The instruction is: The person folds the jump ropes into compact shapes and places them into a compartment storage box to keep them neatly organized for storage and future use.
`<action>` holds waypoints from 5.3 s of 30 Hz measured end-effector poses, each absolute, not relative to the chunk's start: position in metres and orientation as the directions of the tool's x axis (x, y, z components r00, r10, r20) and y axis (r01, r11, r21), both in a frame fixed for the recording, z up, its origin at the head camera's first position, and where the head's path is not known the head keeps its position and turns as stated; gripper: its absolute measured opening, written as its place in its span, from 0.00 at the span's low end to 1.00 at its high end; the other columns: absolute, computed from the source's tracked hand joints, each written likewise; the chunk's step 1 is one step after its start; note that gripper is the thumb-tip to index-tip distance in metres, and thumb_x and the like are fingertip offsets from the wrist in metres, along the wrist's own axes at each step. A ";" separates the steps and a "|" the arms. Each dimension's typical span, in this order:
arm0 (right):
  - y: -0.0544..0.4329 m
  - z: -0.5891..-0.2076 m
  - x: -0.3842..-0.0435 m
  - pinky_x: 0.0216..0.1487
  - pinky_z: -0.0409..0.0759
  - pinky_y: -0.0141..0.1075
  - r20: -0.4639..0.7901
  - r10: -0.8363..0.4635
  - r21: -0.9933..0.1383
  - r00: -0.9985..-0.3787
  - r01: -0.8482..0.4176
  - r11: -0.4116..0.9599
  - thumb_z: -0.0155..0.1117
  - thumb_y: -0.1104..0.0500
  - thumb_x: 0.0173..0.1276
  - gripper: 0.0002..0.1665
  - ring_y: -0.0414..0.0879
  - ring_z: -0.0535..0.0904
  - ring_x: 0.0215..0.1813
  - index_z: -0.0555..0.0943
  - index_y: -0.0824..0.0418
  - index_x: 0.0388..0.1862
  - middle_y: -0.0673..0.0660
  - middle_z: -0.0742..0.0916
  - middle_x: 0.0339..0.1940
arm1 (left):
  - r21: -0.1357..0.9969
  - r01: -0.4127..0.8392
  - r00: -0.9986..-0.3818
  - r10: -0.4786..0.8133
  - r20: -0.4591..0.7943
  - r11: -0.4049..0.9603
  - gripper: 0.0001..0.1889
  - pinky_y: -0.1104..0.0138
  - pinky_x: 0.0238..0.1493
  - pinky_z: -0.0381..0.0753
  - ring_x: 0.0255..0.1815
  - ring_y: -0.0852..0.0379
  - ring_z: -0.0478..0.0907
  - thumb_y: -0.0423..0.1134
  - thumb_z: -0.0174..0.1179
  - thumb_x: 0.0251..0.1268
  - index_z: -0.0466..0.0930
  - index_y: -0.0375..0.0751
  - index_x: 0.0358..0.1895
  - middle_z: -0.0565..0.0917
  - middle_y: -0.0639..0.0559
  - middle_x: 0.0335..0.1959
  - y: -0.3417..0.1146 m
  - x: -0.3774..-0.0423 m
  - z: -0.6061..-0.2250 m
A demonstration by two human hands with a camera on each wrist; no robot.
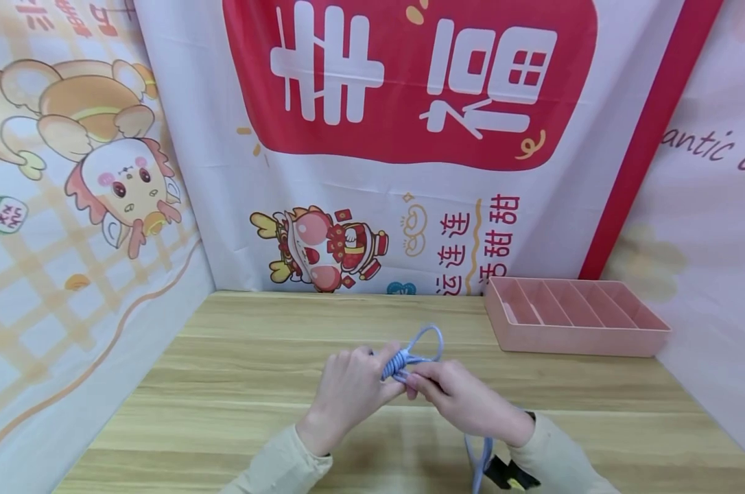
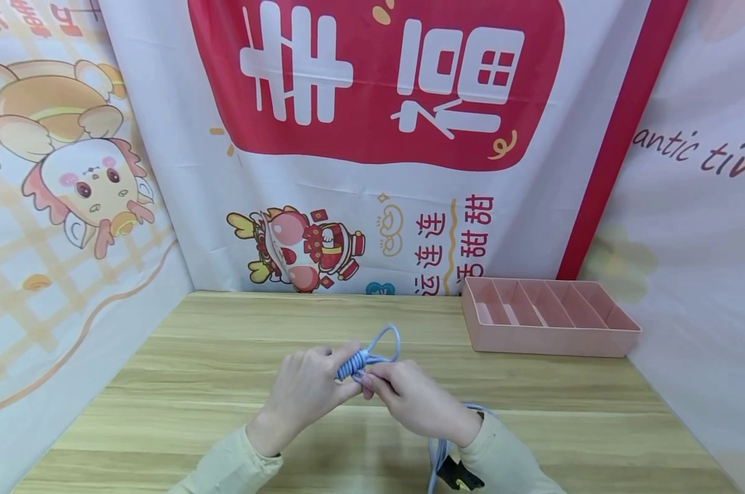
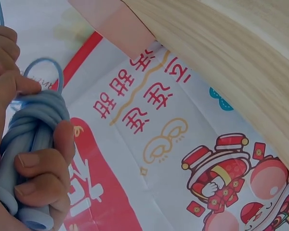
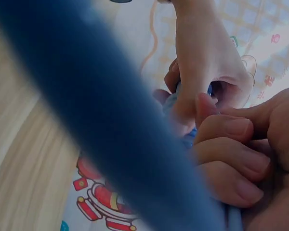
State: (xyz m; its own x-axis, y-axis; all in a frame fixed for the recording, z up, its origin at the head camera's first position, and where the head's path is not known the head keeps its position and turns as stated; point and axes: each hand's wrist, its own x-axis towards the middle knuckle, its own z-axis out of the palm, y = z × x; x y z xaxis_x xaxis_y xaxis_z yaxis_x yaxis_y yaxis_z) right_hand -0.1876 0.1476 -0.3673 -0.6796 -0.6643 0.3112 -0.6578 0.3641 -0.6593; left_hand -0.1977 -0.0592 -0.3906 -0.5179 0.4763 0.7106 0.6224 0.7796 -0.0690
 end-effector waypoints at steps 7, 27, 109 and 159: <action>0.157 -0.367 -0.193 0.18 0.65 0.27 0.355 -0.663 -0.561 -0.659 -0.718 0.413 0.64 0.59 0.71 0.04 0.30 0.64 0.19 0.81 0.54 0.34 0.39 0.73 0.19 | -0.186 0.625 -0.500 0.571 0.650 0.758 0.16 0.74 0.10 0.50 0.11 0.66 0.57 0.55 0.69 0.53 0.76 0.51 0.35 0.60 0.63 0.13 -0.066 -0.204 -0.389; 0.191 -0.342 -0.206 0.23 0.75 0.30 0.462 -0.665 -0.415 -0.587 -0.806 0.422 0.72 0.57 0.63 0.04 0.33 0.73 0.23 0.84 0.52 0.31 0.39 0.82 0.25 | -0.074 0.831 -0.462 0.758 0.461 0.551 0.07 0.77 0.11 0.53 0.13 0.73 0.56 0.50 0.66 0.51 0.76 0.60 0.29 0.63 0.69 0.13 -0.070 -0.205 -0.380; 0.164 -0.404 -0.171 0.25 0.67 0.23 0.520 -0.685 -0.206 -0.511 -0.853 0.479 0.61 0.64 0.72 0.09 0.30 0.67 0.24 0.75 0.53 0.32 0.37 0.71 0.24 | 0.591 0.572 -0.813 0.294 0.503 0.569 0.21 0.70 0.19 0.76 0.21 0.67 0.74 0.51 0.67 0.63 0.85 0.43 0.54 0.83 0.60 0.30 -0.060 -0.202 -0.388; 0.168 -0.399 -0.172 0.39 0.79 0.26 0.676 -0.629 -0.214 -0.383 -0.919 0.331 0.61 0.70 0.70 0.08 0.36 0.80 0.38 0.80 0.61 0.44 0.48 0.86 0.38 | 0.045 0.706 -0.583 0.543 0.604 0.707 0.21 0.76 0.13 0.59 0.14 0.69 0.62 0.59 0.71 0.54 0.83 0.50 0.45 0.69 0.65 0.15 -0.052 -0.191 -0.392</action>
State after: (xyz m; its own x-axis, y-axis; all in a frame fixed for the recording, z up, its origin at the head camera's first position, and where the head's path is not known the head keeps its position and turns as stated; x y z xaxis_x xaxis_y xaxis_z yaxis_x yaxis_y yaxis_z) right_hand -0.1720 0.1677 -0.3991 -0.3834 -0.6288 0.6765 -0.9192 0.3307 -0.2136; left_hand -0.1913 -0.0523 -0.3915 -0.5831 0.5433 0.6040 0.7057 0.7070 0.0454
